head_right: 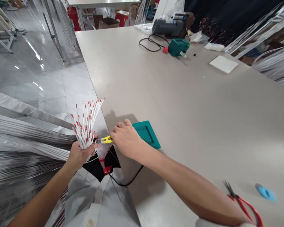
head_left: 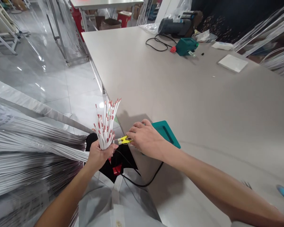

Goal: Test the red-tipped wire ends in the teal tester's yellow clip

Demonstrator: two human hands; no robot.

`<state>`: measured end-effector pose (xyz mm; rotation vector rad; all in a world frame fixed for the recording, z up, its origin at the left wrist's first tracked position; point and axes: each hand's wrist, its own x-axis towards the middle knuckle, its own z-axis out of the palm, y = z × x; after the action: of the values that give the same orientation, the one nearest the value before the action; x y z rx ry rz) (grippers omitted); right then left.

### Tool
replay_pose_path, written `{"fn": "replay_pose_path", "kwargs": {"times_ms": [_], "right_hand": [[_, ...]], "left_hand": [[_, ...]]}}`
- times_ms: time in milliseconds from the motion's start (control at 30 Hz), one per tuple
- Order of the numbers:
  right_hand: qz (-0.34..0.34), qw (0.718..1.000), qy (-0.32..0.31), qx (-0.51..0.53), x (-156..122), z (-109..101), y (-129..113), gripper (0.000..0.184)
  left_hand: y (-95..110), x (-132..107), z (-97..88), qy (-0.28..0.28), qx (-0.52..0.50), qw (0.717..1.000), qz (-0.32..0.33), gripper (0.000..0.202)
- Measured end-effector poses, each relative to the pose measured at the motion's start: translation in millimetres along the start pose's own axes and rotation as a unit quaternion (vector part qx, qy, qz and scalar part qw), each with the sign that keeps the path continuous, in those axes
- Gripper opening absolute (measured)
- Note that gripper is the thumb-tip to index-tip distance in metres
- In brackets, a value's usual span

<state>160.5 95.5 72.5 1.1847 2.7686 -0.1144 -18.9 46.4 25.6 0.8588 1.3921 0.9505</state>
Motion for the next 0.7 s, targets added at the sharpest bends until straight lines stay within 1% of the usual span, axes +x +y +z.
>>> {"fn": "replay_pose_path", "kwargs": {"times_ms": [100,300,467,700], "right_hand": [[-0.011,1.000,0.000,0.007,2.8,1.0,2.9,0.010],[0.006,1.000,0.002,0.020,4.1,3.2,3.5,0.013],[0.009,0.999,0.006,0.040,3.5,5.3,5.1,0.013],[0.011,0.999,0.008,0.051,3.5,7.5,7.0,0.012]], "left_hand": [[-0.9,1.2,1.5,-0.001,-0.003,1.000,0.000,0.039],[-8.5,3.3,4.5,-0.009,-0.006,1.000,0.014,0.026],[-11.8,4.9,5.5,-0.011,-0.006,1.000,0.014,0.024],[-14.8,7.9,6.1,-0.012,-0.016,1.000,0.017,0.025]]}}
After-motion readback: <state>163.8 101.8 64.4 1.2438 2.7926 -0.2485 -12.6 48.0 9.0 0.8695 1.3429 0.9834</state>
